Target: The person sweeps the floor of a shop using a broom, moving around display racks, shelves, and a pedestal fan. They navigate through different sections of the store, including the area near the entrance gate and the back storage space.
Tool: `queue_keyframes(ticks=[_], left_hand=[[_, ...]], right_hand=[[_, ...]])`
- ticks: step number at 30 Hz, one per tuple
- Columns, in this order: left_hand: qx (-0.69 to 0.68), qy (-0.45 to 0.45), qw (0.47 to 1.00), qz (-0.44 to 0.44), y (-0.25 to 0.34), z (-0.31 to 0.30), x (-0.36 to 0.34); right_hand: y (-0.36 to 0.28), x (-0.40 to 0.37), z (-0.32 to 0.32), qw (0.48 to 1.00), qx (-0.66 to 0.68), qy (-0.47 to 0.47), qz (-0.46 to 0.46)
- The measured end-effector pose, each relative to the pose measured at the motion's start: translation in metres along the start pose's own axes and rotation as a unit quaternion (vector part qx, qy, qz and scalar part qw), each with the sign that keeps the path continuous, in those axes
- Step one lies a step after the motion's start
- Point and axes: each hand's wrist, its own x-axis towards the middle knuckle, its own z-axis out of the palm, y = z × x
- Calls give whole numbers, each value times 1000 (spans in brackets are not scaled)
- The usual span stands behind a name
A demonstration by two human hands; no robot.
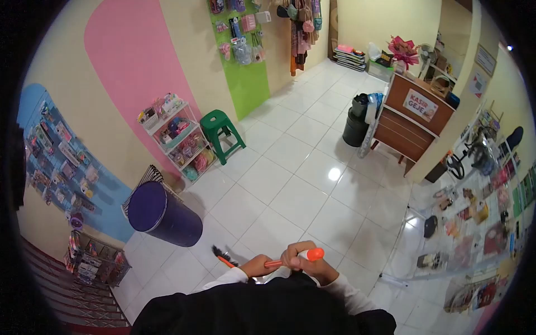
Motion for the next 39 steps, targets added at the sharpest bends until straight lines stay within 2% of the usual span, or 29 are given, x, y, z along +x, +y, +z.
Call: queue_keyframes(ticks=[3,4,5,7,10,11,13,14,18,23,25,27,28,31,32,35,36,37,39], left_hand=[[-122,36,991,40,20,-26,58],[-29,43,996,72,34,-44,74],[-19,98,986,135,42,-58,86],[-31,163,975,147,29,-74,108],[-119,148,981,43,1,-95,119],[-107,170,978,59,-4,-103,117],[-78,143,987,-17,-31,-113,127],[-83,141,986,-27,-41,-120,132],[-82,163,983,-27,-60,-158,173],[-54,195,979,18,-66,-226,271],[18,172,985,7,-51,-263,310],[5,189,979,76,-36,-298,352],[1,175,981,82,-28,-315,373],[40,178,968,174,-13,-355,438],[88,204,947,230,-5,-366,458],[17,80,985,151,7,-390,514],[5,69,988,142,13,-397,532],[5,82,982,170,10,-399,554],[50,55,978,196,12,-411,595]], right_hand=[[-20,41,-44,990,14,115,-86],[-33,55,-58,987,8,127,-96],[-47,68,-71,986,-7,132,-103],[-75,89,-93,983,-32,139,-116],[-102,111,-133,977,-77,138,-144],[-106,117,-145,973,-88,143,-156],[-113,133,-170,964,-114,153,-187],[-112,143,-181,957,-116,173,-202],[-116,195,-224,954,-150,147,-212],[-123,280,-288,955,-142,138,-220],[-135,317,-303,957,-134,140,-217],[-141,349,-323,959,-131,129,-217],[-144,362,-332,957,-139,132,-218],[-151,391,-363,955,-116,157,-224],[-156,399,-376,953,-110,163,-229],[-174,416,-423,954,-68,186,-224],[-181,420,-441,954,-58,195,-221],[-187,425,-461,954,-48,201,-218],[-197,438,-499,951,-36,218,-217]])
